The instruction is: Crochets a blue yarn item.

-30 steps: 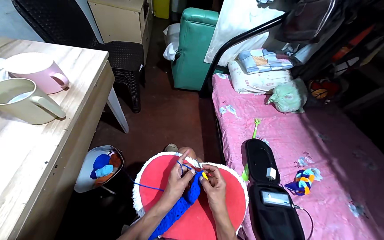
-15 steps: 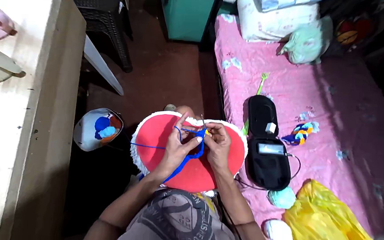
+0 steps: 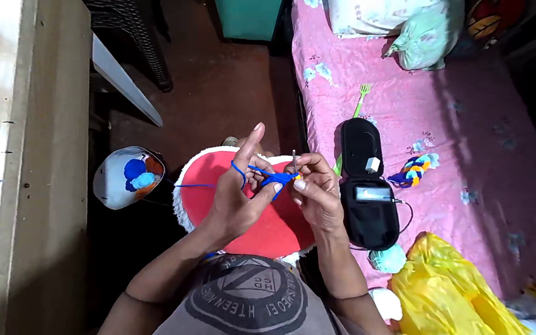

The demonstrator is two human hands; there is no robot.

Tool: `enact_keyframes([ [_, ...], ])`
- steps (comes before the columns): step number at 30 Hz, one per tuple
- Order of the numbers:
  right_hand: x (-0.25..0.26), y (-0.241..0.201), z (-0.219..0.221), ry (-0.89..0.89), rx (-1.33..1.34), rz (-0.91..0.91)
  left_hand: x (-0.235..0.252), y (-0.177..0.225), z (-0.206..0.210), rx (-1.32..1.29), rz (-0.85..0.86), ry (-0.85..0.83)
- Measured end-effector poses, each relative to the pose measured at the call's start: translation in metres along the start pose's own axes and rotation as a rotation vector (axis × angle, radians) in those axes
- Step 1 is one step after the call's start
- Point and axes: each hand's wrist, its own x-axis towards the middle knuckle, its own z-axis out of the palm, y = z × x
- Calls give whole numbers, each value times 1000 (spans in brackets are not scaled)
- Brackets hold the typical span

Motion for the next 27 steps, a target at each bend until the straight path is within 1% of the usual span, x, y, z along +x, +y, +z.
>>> enact_keyframes([
  [6,15,-36,25,-28,-302,-144,22,37,-12,145,169,-92],
  [8,19,-38,28,-34,-328,-152,23,45,-15,133,125,-93],
  [11,18,-35,31,-45,-289,-126,22,48,-16,82,32,-39],
  [13,15,-30,30,-50,-310,-134,23,47,-25,117,44,-36],
  [14,12,-29,29,-54,-379,-164,24,47,-32,161,67,-48],
  [15,8,-27,27,-58,-507,-225,26,49,-39,220,85,-69],
  [17,2,-27,24,-59,-910,-416,31,58,-54,361,95,-153],
  [19,-2,-26,26,-2,-1294,-591,35,67,-60,468,117,-235],
  [20,-4,-26,28,34,-1417,-630,37,70,-61,483,142,-281],
  [21,-5,-26,31,71,-1482,-637,38,73,-60,466,160,-323],
  [22,-5,-26,32,105,-1483,-615,38,76,-60,414,158,-366],
  [23,-5,-27,32,130,-1410,-569,37,77,-60,335,138,-413],
  [24,-4,-27,31,137,-1254,-495,37,77,-62,228,108,-466],
  [26,-4,-32,27,126,-799,-308,37,71,-67,-35,32,-545],
  [27,-4,-34,25,121,-583,-222,37,66,-69,-189,-3,-553],
])
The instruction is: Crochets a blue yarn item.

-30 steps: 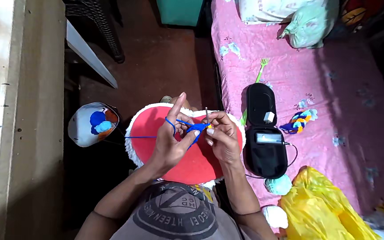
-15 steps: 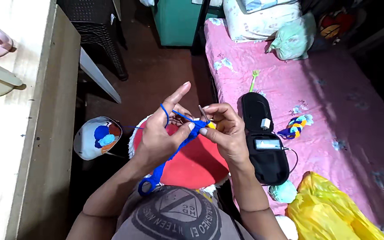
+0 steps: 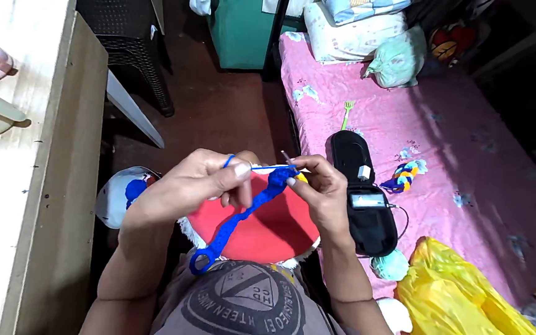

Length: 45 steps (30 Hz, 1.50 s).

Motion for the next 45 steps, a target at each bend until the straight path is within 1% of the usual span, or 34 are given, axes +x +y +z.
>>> enact_keyframes([
  [1,1,2,-2,-10,166,72,0,-7,-1,-151,19,26],
  [2,0,4,-3,-26,283,118,0,-14,0,-252,32,87],
  [3,0,7,-3,-42,361,145,1,-22,2,-298,35,156],
  [5,-2,11,1,-66,435,169,3,-35,9,-278,12,253],
  [9,-5,13,10,-36,473,206,8,-60,25,-53,-41,203],
  [10,-5,14,11,-30,474,213,8,-64,27,-38,-39,201],
  [11,-5,15,12,-25,475,220,9,-65,30,-41,-47,223],
  [14,-5,18,15,-14,457,232,10,-59,40,1,-118,366],
  [16,-5,21,15,-18,447,238,10,-56,44,27,-131,442],
  [20,-3,25,12,-61,448,269,10,-59,48,-10,-136,528],
  [24,0,31,-1,-162,440,304,6,-63,47,-191,-158,553],
  [27,4,35,-12,-223,332,285,5,-62,48,-234,-167,579],
  [30,8,35,-22,-278,203,218,4,-59,51,-232,-177,589],
  [37,15,26,-42,-391,-228,-57,5,-60,56,-265,-171,620],
  [40,16,21,-49,-427,-444,-205,4,-61,58,-254,-160,630],
  [45,12,-1,-42,-369,-889,-399,5,-61,63,-140,-119,665],
])
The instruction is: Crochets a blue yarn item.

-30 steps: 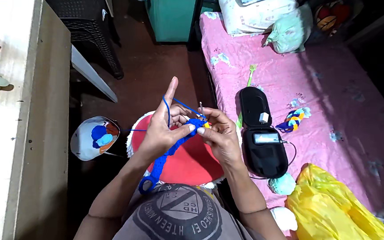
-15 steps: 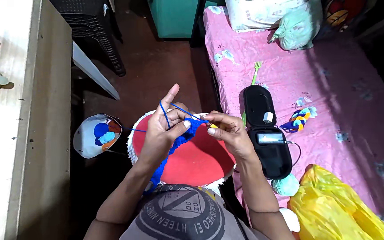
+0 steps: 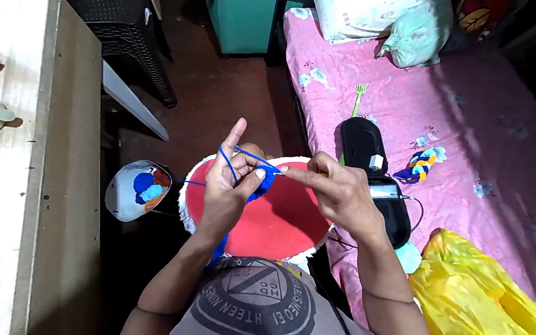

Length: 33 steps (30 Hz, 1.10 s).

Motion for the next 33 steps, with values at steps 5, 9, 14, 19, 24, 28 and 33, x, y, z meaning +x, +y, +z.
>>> enact_keyframes([
  [5,-2,-23,5,63,-265,50,-6,-7,4,92,152,13],
  [9,-7,-31,17,124,-216,122,-9,-10,7,165,277,16],
  [14,-11,-42,33,197,-193,188,-11,-14,10,184,225,52],
  [19,-9,-55,43,225,-132,284,-10,-22,12,390,390,153],
  [24,-3,-47,54,236,647,438,-15,-33,14,320,383,119],
  [28,-5,-34,60,281,624,293,-10,-9,2,160,105,23],
  [33,-7,-29,49,329,-90,91,-7,-6,-6,199,107,25],
])
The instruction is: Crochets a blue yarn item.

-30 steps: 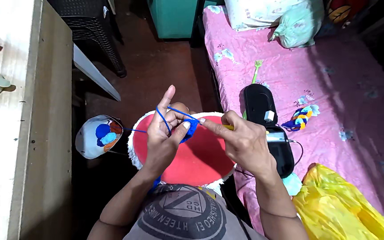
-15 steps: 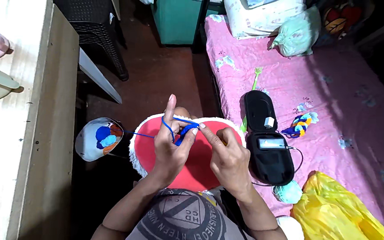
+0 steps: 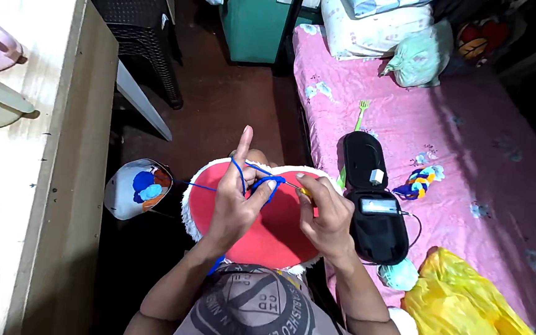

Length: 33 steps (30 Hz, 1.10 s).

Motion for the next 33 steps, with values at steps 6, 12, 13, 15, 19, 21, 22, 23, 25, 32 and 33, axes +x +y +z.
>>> enact_keyframes([
  [6,3,7,-21,-137,6,0,1,-4,-1,2,-29,-20],
  [12,4,20,-19,-336,1052,630,-2,-6,5,-103,-13,-79],
  [13,5,20,-17,-350,1170,699,-2,-7,6,-108,1,-72],
  [15,4,20,-12,-351,1277,747,-3,-9,7,-117,12,-43],
  [19,-1,11,-11,-256,1006,581,-4,-10,8,0,58,0],
  [21,-4,7,-9,-194,697,354,-7,-15,10,204,181,24],
  [22,-5,6,-7,-168,550,254,-8,-19,11,281,245,32],
  [23,-4,4,-6,-144,438,188,-9,-22,13,334,294,39],
  [25,0,0,-4,-136,381,190,-11,-29,16,383,366,67],
  [32,0,4,8,-148,1334,629,-12,-22,18,-20,288,110],
  [33,-3,4,11,-107,1257,587,-11,-20,16,-49,268,119],
])
